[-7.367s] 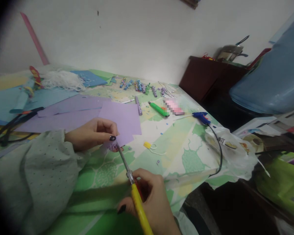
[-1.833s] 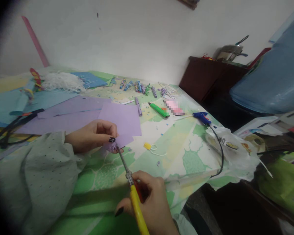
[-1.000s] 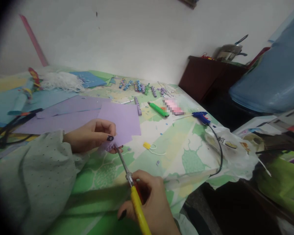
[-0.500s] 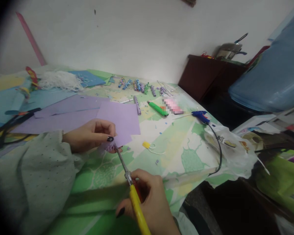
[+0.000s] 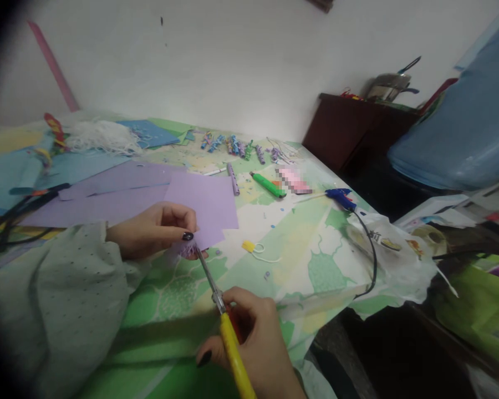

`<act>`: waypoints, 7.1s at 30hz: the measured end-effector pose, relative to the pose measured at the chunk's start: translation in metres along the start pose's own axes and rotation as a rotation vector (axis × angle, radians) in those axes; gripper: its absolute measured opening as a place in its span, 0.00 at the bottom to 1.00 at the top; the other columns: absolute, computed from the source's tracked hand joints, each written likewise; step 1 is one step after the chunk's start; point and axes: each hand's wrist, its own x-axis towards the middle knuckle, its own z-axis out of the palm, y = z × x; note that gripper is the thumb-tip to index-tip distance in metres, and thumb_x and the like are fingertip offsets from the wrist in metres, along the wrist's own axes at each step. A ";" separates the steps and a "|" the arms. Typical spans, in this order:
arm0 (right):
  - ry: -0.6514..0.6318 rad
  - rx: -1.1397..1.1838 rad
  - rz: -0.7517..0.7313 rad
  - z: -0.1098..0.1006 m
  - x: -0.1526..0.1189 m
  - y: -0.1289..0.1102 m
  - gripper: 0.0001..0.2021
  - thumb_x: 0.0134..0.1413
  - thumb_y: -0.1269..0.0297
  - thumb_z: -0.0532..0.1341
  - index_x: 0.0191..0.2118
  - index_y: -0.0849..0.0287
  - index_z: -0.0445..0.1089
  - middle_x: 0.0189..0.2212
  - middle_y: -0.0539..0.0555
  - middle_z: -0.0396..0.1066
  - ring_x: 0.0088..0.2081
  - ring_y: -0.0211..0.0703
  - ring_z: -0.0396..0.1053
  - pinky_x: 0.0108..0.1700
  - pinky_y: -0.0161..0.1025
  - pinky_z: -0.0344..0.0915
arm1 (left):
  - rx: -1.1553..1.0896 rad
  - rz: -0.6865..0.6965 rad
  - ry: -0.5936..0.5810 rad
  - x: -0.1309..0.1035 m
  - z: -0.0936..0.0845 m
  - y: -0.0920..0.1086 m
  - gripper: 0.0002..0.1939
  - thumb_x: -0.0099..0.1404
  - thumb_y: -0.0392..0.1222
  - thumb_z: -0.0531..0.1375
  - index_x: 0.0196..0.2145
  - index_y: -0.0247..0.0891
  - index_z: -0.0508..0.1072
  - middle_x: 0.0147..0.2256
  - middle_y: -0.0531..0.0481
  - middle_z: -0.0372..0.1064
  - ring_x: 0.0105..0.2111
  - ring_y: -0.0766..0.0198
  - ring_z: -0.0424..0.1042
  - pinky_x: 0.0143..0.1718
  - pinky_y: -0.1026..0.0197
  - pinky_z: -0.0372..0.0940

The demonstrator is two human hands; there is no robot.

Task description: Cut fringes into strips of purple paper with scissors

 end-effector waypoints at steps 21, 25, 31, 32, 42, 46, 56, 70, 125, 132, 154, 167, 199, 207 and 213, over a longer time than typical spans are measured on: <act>0.004 -0.050 0.016 0.001 -0.001 -0.002 0.27 0.29 0.46 0.74 0.23 0.57 0.58 0.15 0.40 0.46 0.18 0.31 0.43 0.18 0.31 0.40 | 0.001 0.005 0.001 0.000 0.000 0.001 0.09 0.47 0.37 0.69 0.21 0.34 0.71 0.18 0.54 0.68 0.20 0.65 0.71 0.26 0.62 0.69; 0.017 -0.053 0.023 0.002 0.000 -0.003 0.26 0.29 0.48 0.74 0.23 0.57 0.59 0.15 0.41 0.46 0.19 0.31 0.43 0.18 0.30 0.41 | -0.001 0.006 -0.002 0.000 0.000 0.001 0.10 0.47 0.37 0.70 0.21 0.34 0.71 0.17 0.54 0.68 0.20 0.65 0.71 0.26 0.62 0.69; 0.029 -0.072 0.013 0.002 0.001 -0.003 0.26 0.29 0.49 0.74 0.22 0.58 0.59 0.15 0.41 0.46 0.18 0.30 0.43 0.17 0.30 0.41 | -0.010 -0.005 -0.006 0.000 0.000 0.001 0.09 0.47 0.36 0.69 0.21 0.34 0.71 0.19 0.53 0.69 0.22 0.62 0.74 0.28 0.59 0.71; 0.035 -0.079 0.007 0.002 0.001 -0.003 0.26 0.29 0.48 0.74 0.22 0.58 0.59 0.15 0.41 0.46 0.18 0.30 0.43 0.17 0.30 0.41 | -0.011 -0.005 -0.006 0.000 0.000 0.001 0.09 0.47 0.36 0.69 0.21 0.34 0.71 0.19 0.53 0.69 0.22 0.62 0.74 0.28 0.59 0.71; 0.051 -0.077 -0.001 0.003 0.002 -0.003 0.26 0.28 0.48 0.75 0.23 0.58 0.62 0.14 0.41 0.46 0.18 0.30 0.45 0.16 0.30 0.43 | -0.020 -0.008 -0.009 -0.001 0.000 0.001 0.09 0.47 0.36 0.69 0.21 0.34 0.71 0.18 0.53 0.70 0.23 0.59 0.76 0.29 0.58 0.71; 0.062 -0.080 -0.005 0.003 0.002 -0.002 0.26 0.27 0.47 0.75 0.22 0.59 0.62 0.14 0.41 0.46 0.18 0.31 0.45 0.17 0.30 0.42 | -0.020 -0.007 -0.006 -0.001 0.000 0.001 0.09 0.47 0.36 0.69 0.22 0.34 0.71 0.18 0.53 0.70 0.23 0.59 0.75 0.28 0.58 0.72; 0.062 -0.100 -0.008 0.002 0.002 -0.001 0.24 0.29 0.49 0.75 0.22 0.58 0.62 0.14 0.41 0.46 0.18 0.31 0.44 0.17 0.30 0.41 | -0.009 -0.005 -0.006 -0.001 -0.001 0.001 0.08 0.47 0.36 0.69 0.21 0.35 0.72 0.18 0.54 0.68 0.21 0.62 0.73 0.28 0.59 0.70; 0.083 -0.145 -0.007 0.001 0.000 0.003 0.23 0.30 0.49 0.74 0.23 0.59 0.64 0.15 0.41 0.46 0.19 0.32 0.43 0.18 0.32 0.40 | 0.002 0.010 0.004 0.000 -0.001 0.002 0.08 0.47 0.36 0.69 0.20 0.34 0.72 0.17 0.56 0.66 0.18 0.69 0.66 0.23 0.65 0.66; 0.010 0.030 0.019 0.000 0.001 0.004 0.25 0.28 0.55 0.77 0.24 0.58 0.60 0.14 0.39 0.46 0.18 0.29 0.43 0.17 0.28 0.42 | -0.043 0.007 0.009 0.001 -0.002 -0.001 0.07 0.47 0.34 0.69 0.21 0.34 0.73 0.18 0.55 0.68 0.19 0.68 0.69 0.25 0.65 0.69; 0.009 -0.002 0.019 0.001 0.000 0.002 0.27 0.26 0.49 0.76 0.24 0.58 0.60 0.14 0.40 0.47 0.18 0.29 0.44 0.17 0.28 0.42 | -0.030 0.011 -0.002 0.001 -0.002 -0.002 0.08 0.47 0.36 0.69 0.21 0.34 0.72 0.18 0.55 0.67 0.19 0.67 0.70 0.27 0.61 0.71; 0.019 -0.025 0.003 0.004 0.002 -0.004 0.27 0.28 0.46 0.74 0.23 0.57 0.60 0.15 0.41 0.46 0.18 0.30 0.46 0.18 0.30 0.44 | -0.020 0.013 0.010 0.001 -0.001 -0.002 0.08 0.47 0.35 0.69 0.21 0.34 0.72 0.18 0.54 0.68 0.19 0.67 0.69 0.26 0.62 0.69; 0.031 -0.083 -0.011 0.003 0.002 -0.003 0.26 0.29 0.45 0.73 0.23 0.57 0.60 0.15 0.41 0.46 0.18 0.31 0.44 0.17 0.30 0.43 | -0.027 0.011 -0.002 0.001 -0.002 -0.003 0.08 0.47 0.36 0.69 0.21 0.34 0.72 0.18 0.54 0.69 0.20 0.66 0.71 0.27 0.61 0.70; 0.078 -0.115 0.025 0.001 0.002 -0.001 0.24 0.27 0.51 0.75 0.21 0.58 0.62 0.14 0.42 0.46 0.19 0.32 0.43 0.18 0.31 0.40 | -0.026 0.001 -0.008 0.000 -0.002 -0.002 0.08 0.47 0.35 0.69 0.21 0.35 0.72 0.18 0.53 0.69 0.22 0.62 0.74 0.28 0.59 0.71; 0.089 -0.126 -0.006 0.001 0.001 0.002 0.23 0.30 0.51 0.74 0.22 0.59 0.63 0.13 0.42 0.47 0.18 0.32 0.45 0.18 0.31 0.40 | -0.012 0.003 0.000 0.001 -0.002 -0.001 0.08 0.48 0.35 0.68 0.21 0.35 0.71 0.17 0.56 0.66 0.20 0.65 0.71 0.26 0.61 0.70; 0.093 -0.112 0.002 0.001 0.002 0.004 0.24 0.28 0.50 0.75 0.22 0.60 0.64 0.13 0.41 0.48 0.18 0.31 0.45 0.17 0.30 0.41 | -0.004 0.003 0.014 0.001 -0.002 -0.001 0.08 0.47 0.36 0.68 0.20 0.34 0.72 0.17 0.57 0.65 0.17 0.69 0.66 0.25 0.62 0.70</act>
